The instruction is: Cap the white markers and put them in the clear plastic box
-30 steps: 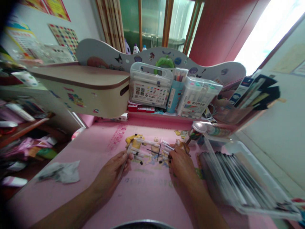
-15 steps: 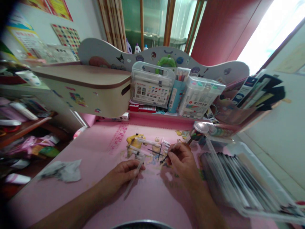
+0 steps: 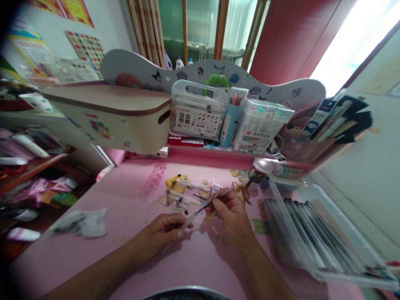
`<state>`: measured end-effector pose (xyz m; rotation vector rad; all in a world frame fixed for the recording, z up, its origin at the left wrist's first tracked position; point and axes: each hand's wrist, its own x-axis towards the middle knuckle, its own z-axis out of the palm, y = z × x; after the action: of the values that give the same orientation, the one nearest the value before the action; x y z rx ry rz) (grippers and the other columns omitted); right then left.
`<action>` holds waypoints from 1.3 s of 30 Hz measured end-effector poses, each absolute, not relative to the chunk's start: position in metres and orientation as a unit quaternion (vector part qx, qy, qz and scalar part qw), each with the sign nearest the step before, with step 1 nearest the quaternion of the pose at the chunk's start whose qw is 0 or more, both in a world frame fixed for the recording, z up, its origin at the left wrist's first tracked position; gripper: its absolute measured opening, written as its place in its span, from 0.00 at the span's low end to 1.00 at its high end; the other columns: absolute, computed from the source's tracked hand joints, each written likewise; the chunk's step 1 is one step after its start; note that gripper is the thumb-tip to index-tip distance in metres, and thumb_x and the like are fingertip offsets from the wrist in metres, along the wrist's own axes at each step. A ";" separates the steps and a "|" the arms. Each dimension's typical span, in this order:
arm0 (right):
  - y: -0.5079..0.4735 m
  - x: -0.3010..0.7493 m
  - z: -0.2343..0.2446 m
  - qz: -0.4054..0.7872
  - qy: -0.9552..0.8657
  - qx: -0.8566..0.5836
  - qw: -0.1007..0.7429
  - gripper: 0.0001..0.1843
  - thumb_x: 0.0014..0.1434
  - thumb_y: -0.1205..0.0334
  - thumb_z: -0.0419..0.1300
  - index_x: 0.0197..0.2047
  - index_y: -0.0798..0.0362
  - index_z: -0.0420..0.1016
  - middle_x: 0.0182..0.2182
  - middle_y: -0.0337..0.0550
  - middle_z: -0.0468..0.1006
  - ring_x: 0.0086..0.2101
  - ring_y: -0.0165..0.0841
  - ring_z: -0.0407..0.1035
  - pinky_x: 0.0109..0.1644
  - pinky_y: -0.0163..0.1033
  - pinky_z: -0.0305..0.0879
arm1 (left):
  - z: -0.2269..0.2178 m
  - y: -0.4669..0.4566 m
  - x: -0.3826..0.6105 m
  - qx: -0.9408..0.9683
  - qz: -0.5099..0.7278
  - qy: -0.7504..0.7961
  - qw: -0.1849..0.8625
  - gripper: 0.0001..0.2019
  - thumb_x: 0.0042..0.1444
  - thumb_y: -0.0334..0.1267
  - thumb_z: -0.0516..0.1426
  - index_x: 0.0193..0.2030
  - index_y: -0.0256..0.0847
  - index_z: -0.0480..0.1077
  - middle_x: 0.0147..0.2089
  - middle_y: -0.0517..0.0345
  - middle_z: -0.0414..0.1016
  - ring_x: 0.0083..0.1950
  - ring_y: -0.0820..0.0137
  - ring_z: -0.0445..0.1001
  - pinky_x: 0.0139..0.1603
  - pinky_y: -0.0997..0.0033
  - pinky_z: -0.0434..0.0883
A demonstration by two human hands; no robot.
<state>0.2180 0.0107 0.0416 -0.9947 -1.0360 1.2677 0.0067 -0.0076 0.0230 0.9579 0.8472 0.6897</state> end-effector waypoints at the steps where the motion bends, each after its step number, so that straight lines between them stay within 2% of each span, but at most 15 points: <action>1: 0.011 0.218 0.040 0.539 -0.455 -0.424 0.568 0.11 0.53 0.54 0.67 0.34 0.51 0.72 0.27 0.38 0.77 0.27 0.31 0.72 0.33 0.38 0.71 | 0.024 -0.008 0.007 0.450 0.318 0.382 0.742 0.14 0.47 0.46 0.68 0.36 0.38 0.81 0.32 0.56 0.72 0.33 0.71 0.66 0.33 0.74 0.59; 4: 0.009 0.216 0.036 0.550 -0.490 -0.419 0.531 0.10 0.54 0.54 0.66 0.34 0.51 0.73 0.28 0.38 0.76 0.28 0.31 0.70 0.34 0.38 0.70 | 0.023 -0.008 0.005 0.483 0.324 0.370 0.725 0.12 0.50 0.45 0.66 0.37 0.39 0.81 0.33 0.56 0.72 0.35 0.70 0.66 0.36 0.72 0.61; 8: 0.006 0.216 0.037 0.560 -0.538 -0.406 0.482 0.11 0.53 0.53 0.66 0.35 0.48 0.73 0.32 0.39 0.75 0.32 0.33 0.70 0.36 0.39 0.70 | 0.021 -0.007 0.003 0.494 0.330 0.357 0.720 0.12 0.52 0.45 0.65 0.38 0.40 0.81 0.34 0.55 0.71 0.35 0.69 0.66 0.34 0.73 0.62; 12: 0.012 0.231 0.040 0.451 -0.581 -0.483 0.475 0.08 0.56 0.57 0.60 0.40 0.48 0.72 0.33 0.40 0.74 0.34 0.34 0.70 0.38 0.38 0.68 | 0.022 -0.007 0.001 0.433 0.349 0.370 0.744 0.12 0.49 0.45 0.67 0.37 0.41 0.81 0.34 0.57 0.68 0.34 0.71 0.67 0.30 0.76 0.62; 14: 0.017 0.240 0.037 0.351 -0.653 -0.528 0.414 0.04 0.58 0.62 0.57 0.37 0.50 0.72 0.32 0.40 0.73 0.33 0.34 0.69 0.38 0.39 0.65 | 0.022 -0.007 0.001 0.390 0.353 0.393 0.754 0.13 0.46 0.45 0.69 0.36 0.42 0.80 0.35 0.58 0.67 0.33 0.72 0.68 0.29 0.77 0.62; 18: 0.023 0.248 0.026 0.182 -0.779 -0.558 0.222 0.07 0.55 0.72 0.56 0.29 0.52 0.73 0.31 0.42 0.73 0.36 0.36 0.67 0.41 0.40 0.61 | 0.022 -0.008 0.002 0.369 0.348 0.405 0.761 0.13 0.44 0.45 0.70 0.35 0.42 0.80 0.34 0.60 0.68 0.32 0.74 0.68 0.27 0.80 0.60; 21: 0.023 0.241 0.020 0.143 -0.797 -0.570 0.137 0.08 0.56 0.72 0.57 0.31 0.52 0.76 0.33 0.44 0.75 0.38 0.37 0.68 0.42 0.40 0.61 | 0.022 -0.008 0.003 0.354 0.347 0.411 0.765 0.15 0.42 0.46 0.71 0.36 0.42 0.80 0.30 0.60 0.69 0.29 0.76 0.67 0.26 0.80 0.58; 26: 0.019 0.225 0.023 0.103 -0.791 -0.599 0.060 0.08 0.59 0.67 0.57 0.34 0.52 0.78 0.36 0.47 0.77 0.41 0.39 0.70 0.43 0.40 0.61 | 0.020 -0.008 0.005 0.361 0.345 0.415 0.761 0.16 0.41 0.44 0.71 0.36 0.39 0.79 0.29 0.59 0.71 0.28 0.76 0.66 0.26 0.79 0.56; 29: 0.017 0.222 0.025 0.102 -0.794 -0.595 0.073 0.09 0.60 0.66 0.56 0.32 0.52 0.78 0.35 0.47 0.78 0.40 0.39 0.70 0.43 0.40 0.61 | 0.016 -0.008 0.004 0.370 0.331 0.400 0.771 0.16 0.43 0.43 0.70 0.38 0.38 0.79 0.31 0.58 0.73 0.30 0.75 0.67 0.28 0.78 0.56; 31: 0.016 0.223 0.027 0.146 -0.786 -0.588 0.127 0.08 0.58 0.67 0.56 0.32 0.53 0.78 0.34 0.46 0.78 0.39 0.39 0.70 0.42 0.40 0.62 | 0.014 -0.008 0.004 0.375 0.323 0.396 0.773 0.16 0.45 0.43 0.69 0.40 0.38 0.79 0.33 0.58 0.73 0.31 0.75 0.67 0.28 0.78 0.56; 36: 0.012 0.222 0.036 0.437 -0.628 -0.537 0.355 0.07 0.52 0.63 0.59 0.34 0.54 0.76 0.29 0.42 0.78 0.32 0.35 0.71 0.37 0.38 0.66 | 0.015 -0.008 0.003 0.416 0.322 0.376 0.763 0.13 0.49 0.42 0.67 0.39 0.37 0.79 0.33 0.57 0.73 0.32 0.74 0.66 0.30 0.76 0.56; 39: 0.010 0.218 0.041 0.539 -0.529 -0.505 0.417 0.07 0.48 0.60 0.63 0.32 0.53 0.76 0.25 0.39 0.76 0.27 0.31 0.69 0.32 0.36 0.65 | 0.017 -0.008 0.003 0.453 0.320 0.361 0.749 0.10 0.52 0.41 0.65 0.38 0.36 0.79 0.33 0.57 0.72 0.32 0.74 0.65 0.31 0.75 0.57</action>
<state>0.2177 0.0104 0.0412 -1.2680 -1.3290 1.3528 0.0034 -0.0076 0.0170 0.9912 0.7899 0.7006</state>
